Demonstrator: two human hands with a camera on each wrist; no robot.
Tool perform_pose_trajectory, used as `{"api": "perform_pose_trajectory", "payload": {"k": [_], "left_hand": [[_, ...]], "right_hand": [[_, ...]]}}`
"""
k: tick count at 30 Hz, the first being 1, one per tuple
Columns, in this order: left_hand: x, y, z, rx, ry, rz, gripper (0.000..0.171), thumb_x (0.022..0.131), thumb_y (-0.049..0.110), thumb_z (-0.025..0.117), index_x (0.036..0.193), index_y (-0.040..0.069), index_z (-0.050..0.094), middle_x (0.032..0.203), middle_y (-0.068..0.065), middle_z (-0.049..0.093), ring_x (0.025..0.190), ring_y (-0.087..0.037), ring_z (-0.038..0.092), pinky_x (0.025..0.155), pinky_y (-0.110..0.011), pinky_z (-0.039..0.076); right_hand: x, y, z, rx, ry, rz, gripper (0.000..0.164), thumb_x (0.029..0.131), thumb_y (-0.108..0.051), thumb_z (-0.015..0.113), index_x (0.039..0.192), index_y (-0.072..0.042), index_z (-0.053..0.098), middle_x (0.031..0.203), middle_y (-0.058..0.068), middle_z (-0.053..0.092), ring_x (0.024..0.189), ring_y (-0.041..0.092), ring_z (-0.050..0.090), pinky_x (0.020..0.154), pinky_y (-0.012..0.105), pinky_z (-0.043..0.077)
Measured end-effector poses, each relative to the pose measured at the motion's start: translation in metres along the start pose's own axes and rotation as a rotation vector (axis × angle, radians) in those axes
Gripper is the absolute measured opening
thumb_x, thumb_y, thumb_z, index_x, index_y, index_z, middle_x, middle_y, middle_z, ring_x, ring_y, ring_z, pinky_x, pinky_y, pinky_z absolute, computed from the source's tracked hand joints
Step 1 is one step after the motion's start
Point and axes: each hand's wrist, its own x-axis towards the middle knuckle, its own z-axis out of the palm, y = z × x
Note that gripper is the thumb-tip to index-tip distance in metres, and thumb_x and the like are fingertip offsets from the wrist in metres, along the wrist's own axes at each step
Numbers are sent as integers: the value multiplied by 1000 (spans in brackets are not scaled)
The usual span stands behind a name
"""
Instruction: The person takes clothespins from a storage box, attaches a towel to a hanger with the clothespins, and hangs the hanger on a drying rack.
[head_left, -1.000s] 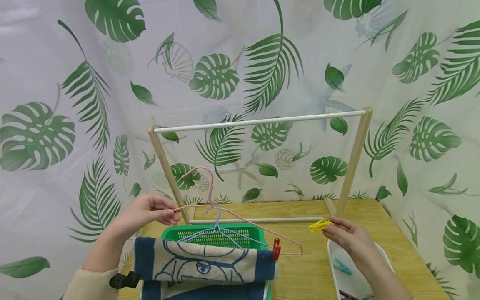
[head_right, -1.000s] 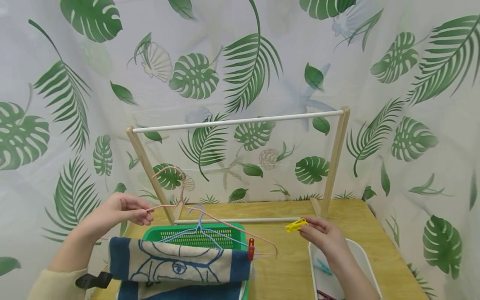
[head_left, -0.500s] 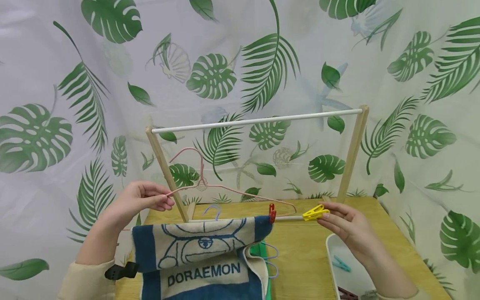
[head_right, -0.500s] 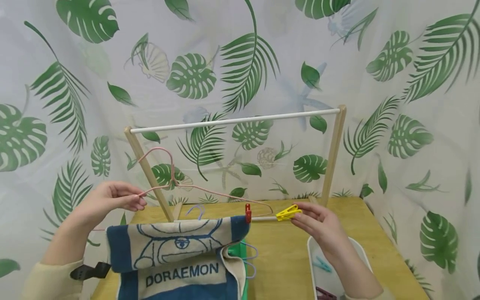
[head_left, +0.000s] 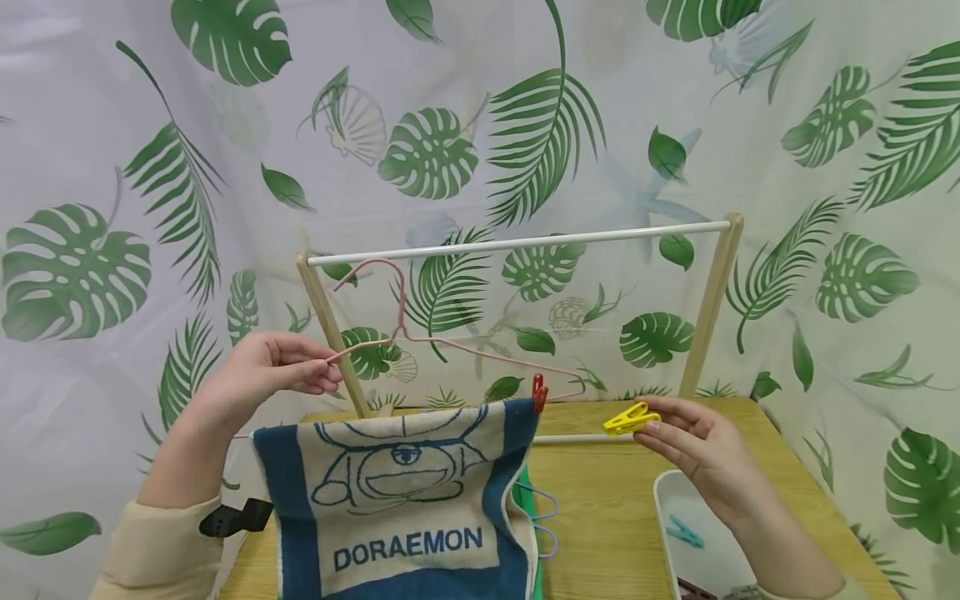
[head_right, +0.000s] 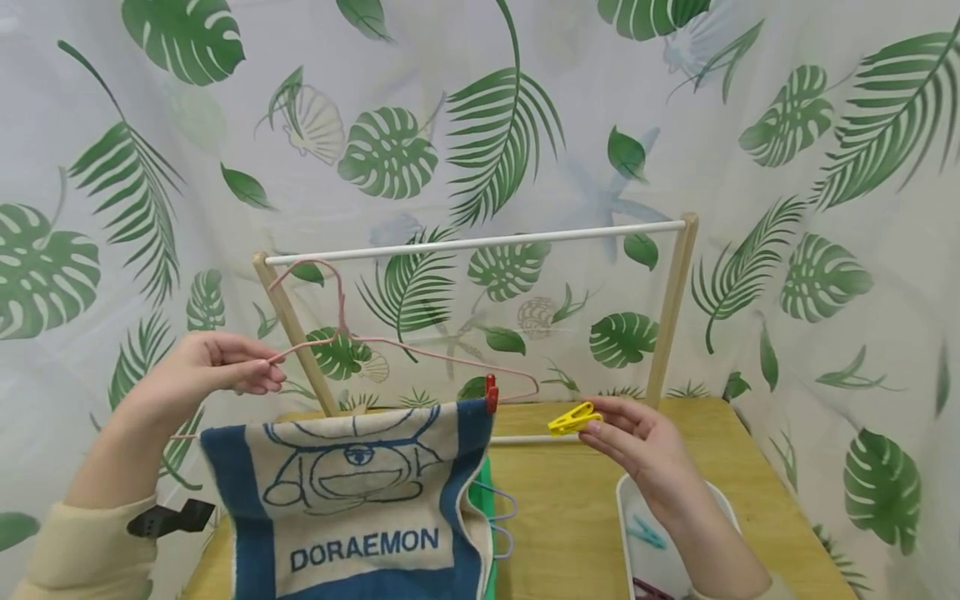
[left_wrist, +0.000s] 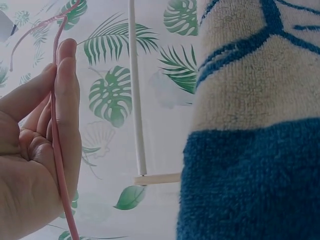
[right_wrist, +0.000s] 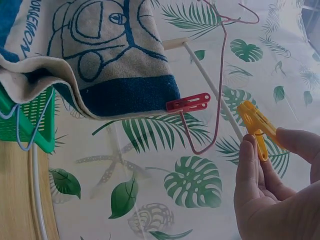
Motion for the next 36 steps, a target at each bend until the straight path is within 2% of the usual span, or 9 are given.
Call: {"api": "perform_pose_trajectory", "payload": {"k": [6,15,29,36], "left_hand": [[1,10,-5,6,10,-2,30,107,5,63,127,-17,66,91,11,81,88,-7,79,82,-27,66],[8,32,-8,10,7,24,28,106,7,65,124,-15,68,93,7,82,89,-9,80,83,-27,66],[21,65,-7,27,-3,52,27,106,6,64,126,-13,68,93,9,82,90,-9,80,84,-27,66],[31,81,-5,34,-8,43,30,107,10,64,129,-9,68,95,9,82,92,-11,80,87,-27,66]], "right_hand": [[1,-7,1,-28,-35,-53,42,107,10,50,123,-19,76,121,-5,77,108,8,75,93,22,63],[3,-20,5,-45,-72,-120,43,107,12,49,126,-17,75,123,-3,77,109,9,75,94,23,63],[4,-37,14,-93,-89,-171,45,107,13,48,131,-15,73,127,-3,77,111,10,76,95,23,62],[0,-45,18,-92,-98,-226,45,105,16,48,132,-10,73,126,0,77,110,11,76,93,23,63]]}}
